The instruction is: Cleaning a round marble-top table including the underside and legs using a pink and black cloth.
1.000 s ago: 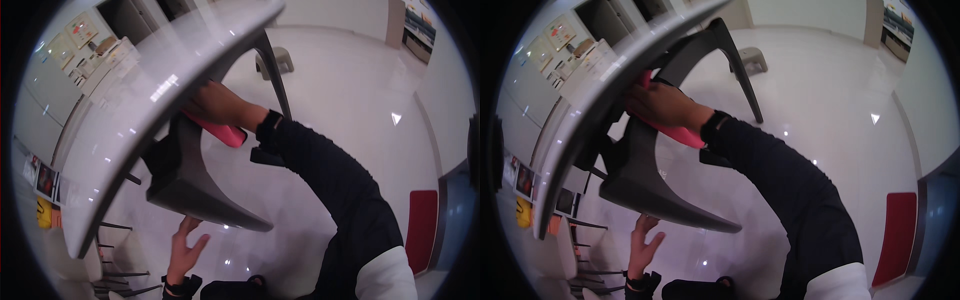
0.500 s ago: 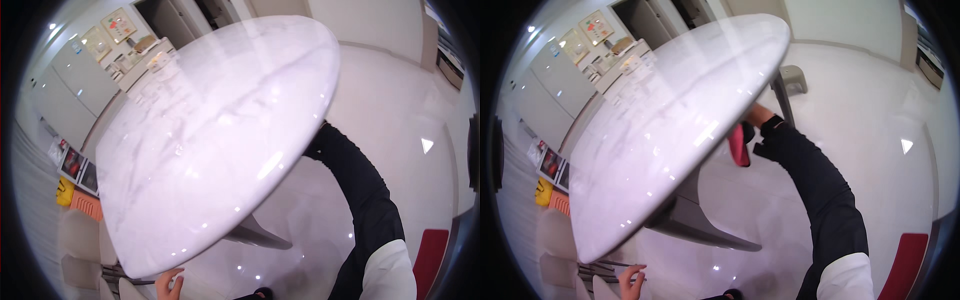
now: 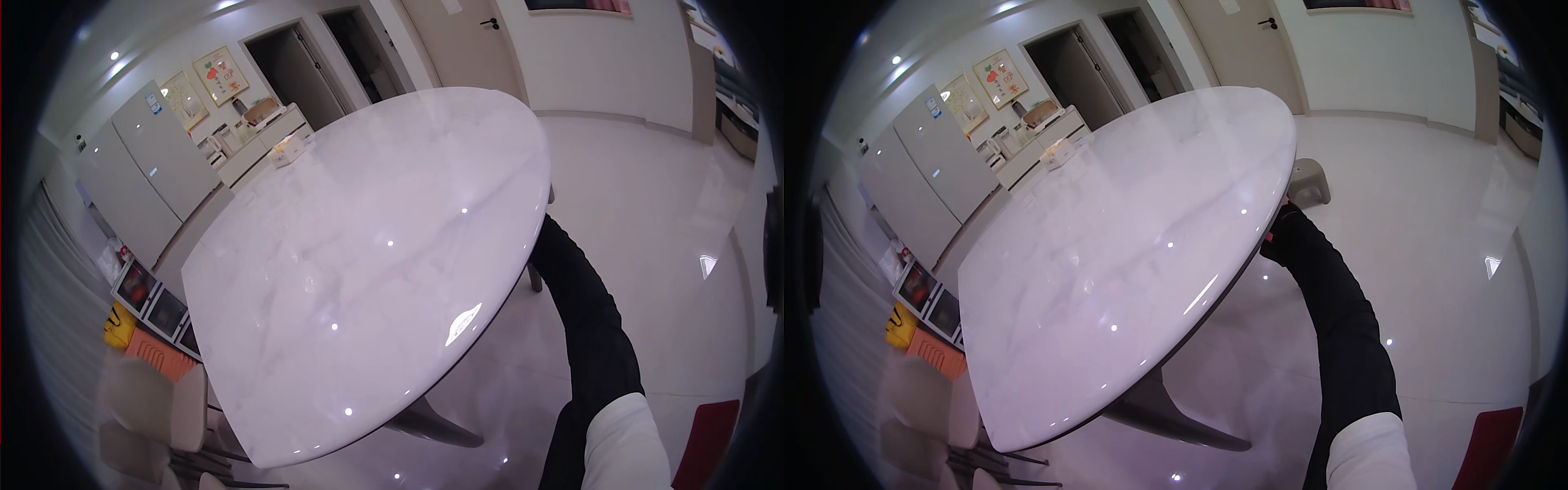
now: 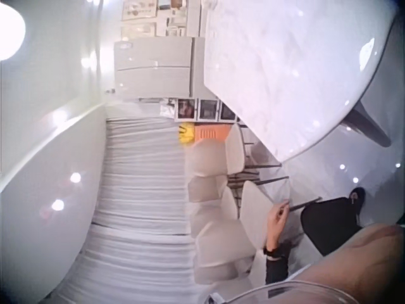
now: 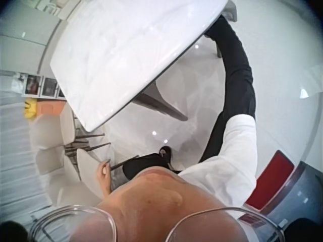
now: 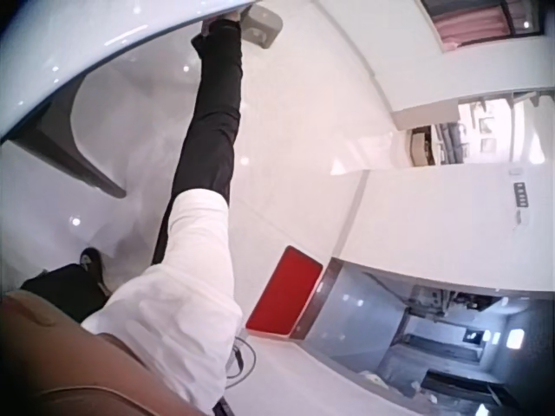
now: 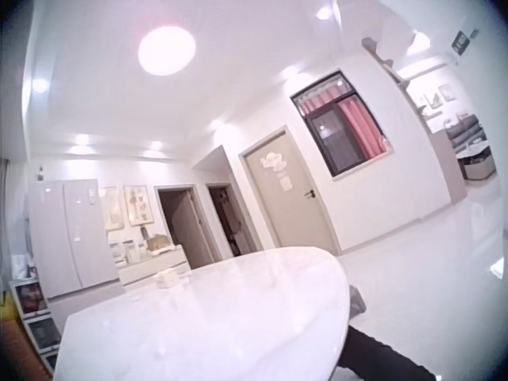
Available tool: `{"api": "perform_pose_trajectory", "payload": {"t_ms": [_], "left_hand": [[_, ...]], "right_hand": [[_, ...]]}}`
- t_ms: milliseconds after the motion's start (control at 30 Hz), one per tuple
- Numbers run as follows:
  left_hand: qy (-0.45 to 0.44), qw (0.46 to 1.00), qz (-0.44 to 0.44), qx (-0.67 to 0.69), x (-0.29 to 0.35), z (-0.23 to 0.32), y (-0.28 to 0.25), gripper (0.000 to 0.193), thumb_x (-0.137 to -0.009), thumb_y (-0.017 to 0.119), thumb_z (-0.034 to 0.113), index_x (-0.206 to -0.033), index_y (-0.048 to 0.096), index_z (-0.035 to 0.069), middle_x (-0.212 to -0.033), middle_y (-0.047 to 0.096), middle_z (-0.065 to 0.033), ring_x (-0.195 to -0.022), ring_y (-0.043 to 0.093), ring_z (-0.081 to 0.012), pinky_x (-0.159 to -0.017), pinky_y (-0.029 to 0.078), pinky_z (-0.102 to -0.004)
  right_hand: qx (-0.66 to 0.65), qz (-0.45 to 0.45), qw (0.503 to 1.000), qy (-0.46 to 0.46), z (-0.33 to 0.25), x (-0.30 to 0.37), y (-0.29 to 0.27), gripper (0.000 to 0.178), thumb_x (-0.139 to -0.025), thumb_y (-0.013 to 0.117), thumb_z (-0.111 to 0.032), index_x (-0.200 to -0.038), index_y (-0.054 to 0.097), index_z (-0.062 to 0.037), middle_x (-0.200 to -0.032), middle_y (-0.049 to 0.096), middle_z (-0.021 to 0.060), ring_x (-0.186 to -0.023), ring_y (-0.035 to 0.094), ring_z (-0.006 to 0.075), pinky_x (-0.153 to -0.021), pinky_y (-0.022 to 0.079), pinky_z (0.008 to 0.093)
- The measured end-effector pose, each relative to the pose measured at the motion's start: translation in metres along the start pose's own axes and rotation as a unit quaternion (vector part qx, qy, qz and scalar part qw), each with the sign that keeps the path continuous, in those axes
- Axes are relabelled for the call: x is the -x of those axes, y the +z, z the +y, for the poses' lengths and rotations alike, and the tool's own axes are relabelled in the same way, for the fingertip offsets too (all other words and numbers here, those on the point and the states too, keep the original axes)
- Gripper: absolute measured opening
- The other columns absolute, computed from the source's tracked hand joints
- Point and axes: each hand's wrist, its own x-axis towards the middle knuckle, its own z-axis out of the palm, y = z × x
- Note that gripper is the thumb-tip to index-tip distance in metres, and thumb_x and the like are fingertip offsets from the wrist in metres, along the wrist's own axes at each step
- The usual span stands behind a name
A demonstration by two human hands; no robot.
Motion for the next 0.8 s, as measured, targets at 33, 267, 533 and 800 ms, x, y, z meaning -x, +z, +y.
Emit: {"api": "perform_pose_trajectory", "payload": {"t_ms": [33,267,533,800], "left_hand": [[0.011,1.0,-0.005,0.003,-0.013,0.002,0.003,0.019,-0.099,0.068,0.012,-0.111,0.073,-0.002,-0.108,0.074,-0.0153,-0.105,0.068,-0.0269,-0.093,0.052,-0.0368],[0.124,0.99,-0.07,0.005,-0.091,0.005,0.054,0.018,-0.101,0.066,0.011,-0.112,0.073,-0.001,-0.11,0.075,-0.0141,-0.103,0.069,-0.0243,-0.089,0.053,-0.0345],[0.282,0.945,-0.167,0.001,-0.173,0.023,0.138,0.016,-0.101,0.064,0.007,-0.11,0.074,0.0,-0.107,0.076,-0.0144,-0.1,0.071,-0.0235,-0.087,0.054,-0.0337],[0.275,0.935,-0.223,0.04,-0.183,0.016,0.174,0.014,-0.1,0.063,0.004,-0.108,0.074,-0.002,-0.104,0.076,-0.0149,-0.098,0.071,-0.025,-0.089,0.053,-0.0346]], "right_hand": [[0.012,-0.004,1.0,0.002,0.001,-0.002,-0.006,0.023,-0.092,0.063,-0.022,-0.108,0.073,-0.0094,-0.096,0.073,0.0182,-0.094,0.07,0.0409,-0.082,0.057,0.0501],[0.006,-0.037,0.994,0.1,0.01,0.044,0.048,0.023,-0.088,0.063,-0.019,-0.107,0.073,-0.0097,-0.096,0.073,0.019,-0.095,0.07,0.0414,-0.082,0.057,0.0498],[-0.051,0.008,0.987,0.154,-0.092,0.08,0.079,0.021,-0.091,0.067,-0.021,-0.107,0.074,-0.0094,-0.081,0.072,0.0152,-0.075,0.072,0.0338,-0.069,0.059,0.0446],[-0.319,0.043,0.936,0.145,-0.205,0.072,0.059,0.022,-0.097,0.062,-0.018,-0.115,0.065,-0.005,-0.087,0.071,0.0189,-0.084,0.068,0.0419,-0.073,0.054,0.0506]]}}
